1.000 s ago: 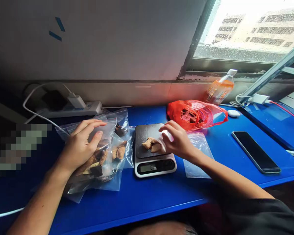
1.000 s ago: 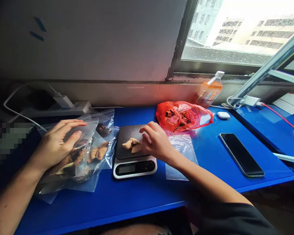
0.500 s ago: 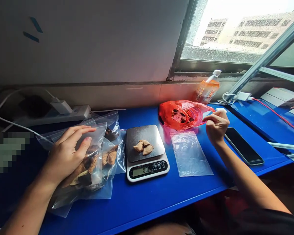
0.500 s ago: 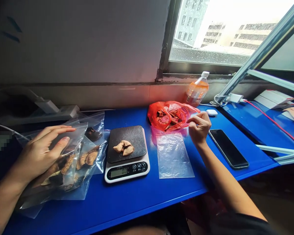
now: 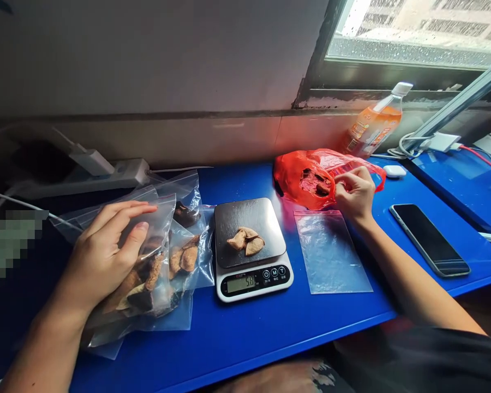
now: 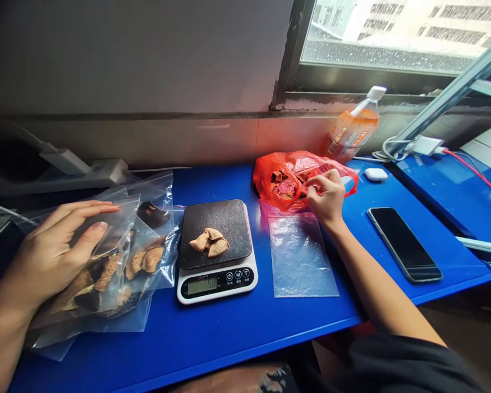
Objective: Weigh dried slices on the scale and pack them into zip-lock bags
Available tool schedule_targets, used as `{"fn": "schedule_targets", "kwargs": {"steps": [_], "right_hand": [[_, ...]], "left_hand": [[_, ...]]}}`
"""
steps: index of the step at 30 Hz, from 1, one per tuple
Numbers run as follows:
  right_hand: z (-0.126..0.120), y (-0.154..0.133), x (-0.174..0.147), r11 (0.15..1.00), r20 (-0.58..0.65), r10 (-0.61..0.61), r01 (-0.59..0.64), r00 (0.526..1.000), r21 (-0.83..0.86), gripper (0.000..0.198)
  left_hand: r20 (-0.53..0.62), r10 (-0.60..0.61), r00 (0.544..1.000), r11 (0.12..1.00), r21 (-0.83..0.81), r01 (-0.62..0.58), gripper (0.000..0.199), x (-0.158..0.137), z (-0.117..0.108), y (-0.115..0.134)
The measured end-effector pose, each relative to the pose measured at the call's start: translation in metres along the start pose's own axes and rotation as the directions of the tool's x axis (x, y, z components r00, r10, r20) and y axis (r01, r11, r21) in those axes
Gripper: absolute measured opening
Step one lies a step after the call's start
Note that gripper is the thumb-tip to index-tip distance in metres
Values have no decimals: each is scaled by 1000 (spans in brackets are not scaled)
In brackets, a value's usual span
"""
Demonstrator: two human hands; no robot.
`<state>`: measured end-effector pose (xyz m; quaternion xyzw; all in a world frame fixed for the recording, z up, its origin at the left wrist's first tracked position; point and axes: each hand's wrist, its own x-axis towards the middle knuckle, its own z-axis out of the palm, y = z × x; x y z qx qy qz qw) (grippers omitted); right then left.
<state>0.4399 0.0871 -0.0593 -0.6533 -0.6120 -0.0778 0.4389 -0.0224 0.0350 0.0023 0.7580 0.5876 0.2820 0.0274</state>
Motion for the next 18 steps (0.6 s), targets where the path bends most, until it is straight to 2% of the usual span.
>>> {"fn": "schedule_targets", "kwargs": {"steps": [2,5,8,13,15,18], "right_hand": [[1,4,3,999,47,-33,34,998,-19,19],[1,9,4,992,215,-101,115,971,-54,27],[2,11,1,989,294,-99,126,951,-77,24],[1,7,3,993,262,-81,100,962,-60,18],[-5,5,4,999,220,-36,36,975,7,18],[-18,5,2,970,162,90,-124,983,211,22]], "left_hand": [[8,-4,1000,1000,5,4,34,0,0,0],[31,1,1000,1000,-1,-1,33,0,0,-1],[26,5,1000,1000,0,-5,34,0,0,-2],[30,16,999,1000,8,-17,36,0,1,-2],[40,19,999,1000,7,-19,37,0,0,-3],[48,10,999,1000,8,-10,38,-2,0,-4]]}}
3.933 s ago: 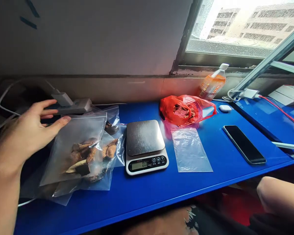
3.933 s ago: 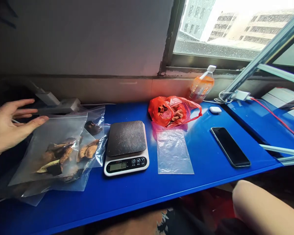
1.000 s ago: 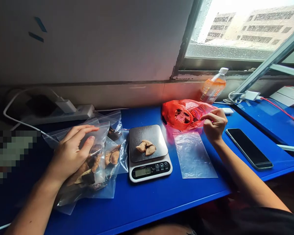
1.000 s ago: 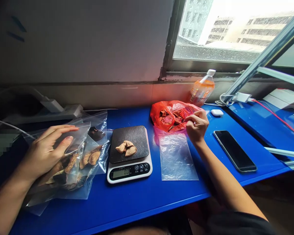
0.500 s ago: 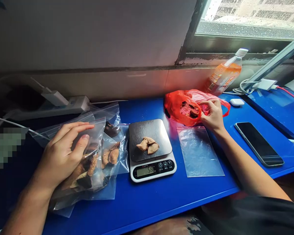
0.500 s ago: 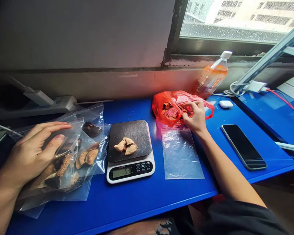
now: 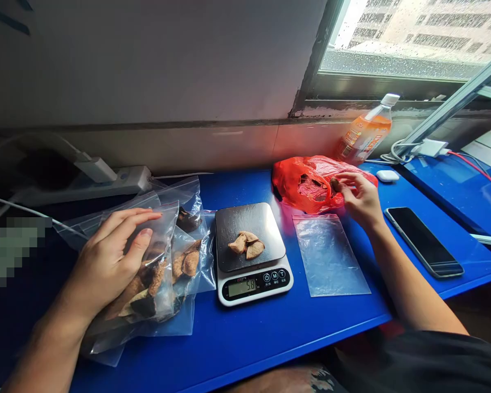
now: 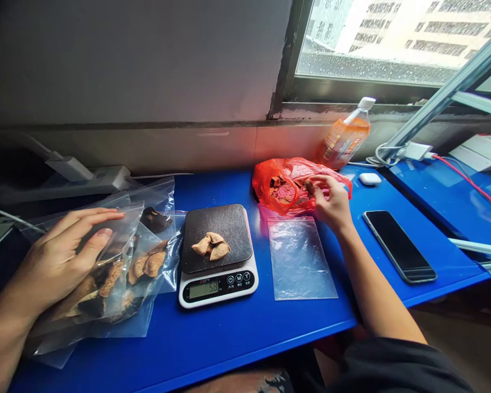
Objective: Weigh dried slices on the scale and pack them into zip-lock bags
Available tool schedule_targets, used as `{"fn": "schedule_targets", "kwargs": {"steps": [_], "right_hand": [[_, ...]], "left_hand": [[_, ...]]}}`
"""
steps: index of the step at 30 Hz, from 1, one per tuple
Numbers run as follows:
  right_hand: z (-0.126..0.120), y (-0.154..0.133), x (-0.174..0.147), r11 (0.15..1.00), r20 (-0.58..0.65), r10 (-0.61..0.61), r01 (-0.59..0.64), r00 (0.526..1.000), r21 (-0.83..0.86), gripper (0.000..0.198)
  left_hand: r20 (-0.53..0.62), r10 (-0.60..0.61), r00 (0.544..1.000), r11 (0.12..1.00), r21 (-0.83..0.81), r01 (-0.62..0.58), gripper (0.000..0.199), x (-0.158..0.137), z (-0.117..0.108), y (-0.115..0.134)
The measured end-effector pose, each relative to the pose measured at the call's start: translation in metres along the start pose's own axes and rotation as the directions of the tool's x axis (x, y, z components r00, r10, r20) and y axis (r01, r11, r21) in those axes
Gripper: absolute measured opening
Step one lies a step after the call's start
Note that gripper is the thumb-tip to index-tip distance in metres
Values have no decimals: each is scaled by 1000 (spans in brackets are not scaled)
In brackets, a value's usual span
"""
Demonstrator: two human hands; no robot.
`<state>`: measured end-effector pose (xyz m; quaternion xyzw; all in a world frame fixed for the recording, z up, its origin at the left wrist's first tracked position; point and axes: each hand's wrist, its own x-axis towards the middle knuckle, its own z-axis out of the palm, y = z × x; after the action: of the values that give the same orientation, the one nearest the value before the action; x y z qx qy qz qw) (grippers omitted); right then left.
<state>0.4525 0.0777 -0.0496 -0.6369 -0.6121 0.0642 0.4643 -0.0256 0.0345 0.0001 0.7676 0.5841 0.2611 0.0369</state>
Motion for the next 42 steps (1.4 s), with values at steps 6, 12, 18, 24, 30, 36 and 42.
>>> {"fn": "schedule_targets", "kwargs": {"steps": [6,12,18,24,30,36,42], "right_hand": [[-14,14,-7,929,-76,200,-164,977,333,29],[-4,27,-5,895,13,233,-220,972,388,31],[-5,16,-11,913,45,208,-211,977,349,30],[-3,-1,-12,952,125,137,-166,983,256,22],[-40,-60,-13,939,-411,-169,273,896,209,26],[0,-132,-48,874,257,-486,465,835,143,28],[53,-130,-59,863,346,-497,493,796,108,16]], "left_hand": [[-11,-17,1000,1000,2,17,36,-1,1,0],[-1,-7,1000,1000,-10,7,36,0,2,-4],[0,-8,1000,1000,-5,8,37,0,1,-2],[6,18,1000,1000,0,-18,38,0,1,-2],[18,30,999,1000,-6,-30,37,-1,2,-3],[23,38,999,999,-4,-38,36,0,4,-3],[36,39,999,999,1,-39,36,-1,1,-1]]}}
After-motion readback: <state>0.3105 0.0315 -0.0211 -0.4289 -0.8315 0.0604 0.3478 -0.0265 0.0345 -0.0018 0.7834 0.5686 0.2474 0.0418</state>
